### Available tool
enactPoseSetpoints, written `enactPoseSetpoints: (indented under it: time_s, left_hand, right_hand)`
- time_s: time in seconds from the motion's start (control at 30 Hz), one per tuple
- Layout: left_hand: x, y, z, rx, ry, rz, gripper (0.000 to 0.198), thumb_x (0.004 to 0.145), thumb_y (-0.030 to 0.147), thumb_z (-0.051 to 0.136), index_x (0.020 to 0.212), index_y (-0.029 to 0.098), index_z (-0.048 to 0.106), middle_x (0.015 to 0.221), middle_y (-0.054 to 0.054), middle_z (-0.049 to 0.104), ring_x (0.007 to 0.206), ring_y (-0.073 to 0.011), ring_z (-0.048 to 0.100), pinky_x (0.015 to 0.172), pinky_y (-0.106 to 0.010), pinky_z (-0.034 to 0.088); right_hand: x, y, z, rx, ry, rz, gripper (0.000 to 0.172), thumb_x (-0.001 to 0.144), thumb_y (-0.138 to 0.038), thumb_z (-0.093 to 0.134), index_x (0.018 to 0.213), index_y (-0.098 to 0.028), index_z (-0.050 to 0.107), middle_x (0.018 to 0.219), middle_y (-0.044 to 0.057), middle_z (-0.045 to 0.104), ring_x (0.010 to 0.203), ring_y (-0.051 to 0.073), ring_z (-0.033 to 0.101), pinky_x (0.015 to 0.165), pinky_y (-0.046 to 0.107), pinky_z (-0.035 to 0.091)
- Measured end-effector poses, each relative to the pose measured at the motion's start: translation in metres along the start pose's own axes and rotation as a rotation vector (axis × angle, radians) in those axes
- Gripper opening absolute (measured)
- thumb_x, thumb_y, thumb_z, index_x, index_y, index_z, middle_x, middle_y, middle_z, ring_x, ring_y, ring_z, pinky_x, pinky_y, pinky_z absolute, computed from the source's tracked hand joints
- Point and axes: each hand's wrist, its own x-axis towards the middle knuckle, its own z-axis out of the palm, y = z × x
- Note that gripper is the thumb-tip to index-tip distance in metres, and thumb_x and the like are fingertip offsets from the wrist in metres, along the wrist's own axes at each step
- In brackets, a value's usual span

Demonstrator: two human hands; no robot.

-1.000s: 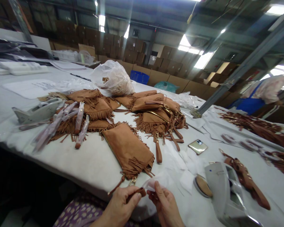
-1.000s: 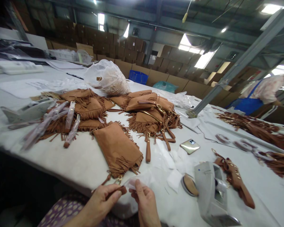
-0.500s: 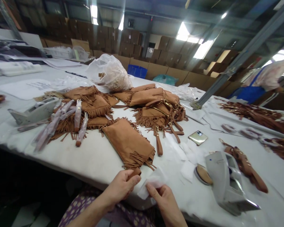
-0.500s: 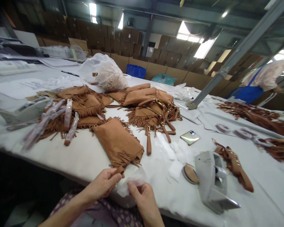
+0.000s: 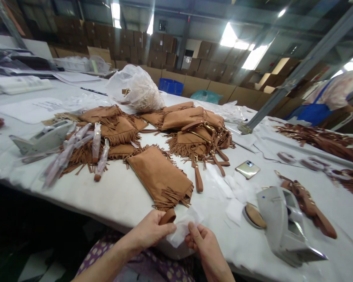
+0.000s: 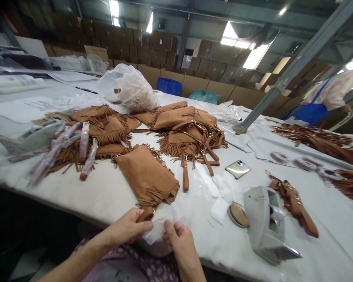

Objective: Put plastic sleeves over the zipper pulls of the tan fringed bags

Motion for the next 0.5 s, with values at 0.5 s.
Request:
enactPoseSetpoints:
  time_s: [0.5]
  left_hand:
    - [0.005, -0.008, -0.002, -0.191, -0.016, -0.006, 0.045, 0.069, 0.055, 0.069, 0.065, 0.02, 0.041, 0.04, 0.013, 0.031, 0.032, -0.0027, 0.017, 0.031, -0.019, 0.013]
  right_hand:
    - [0.005, 0.005, 0.0, 0.12, 0.025, 0.074, 0.063, 0.055, -0.078, 0.062, 0.053, -0.015, 0.06, 0.048, 0.002, 0.058, 0.045, 0.011, 0.048, 0.047, 0.024, 0.035]
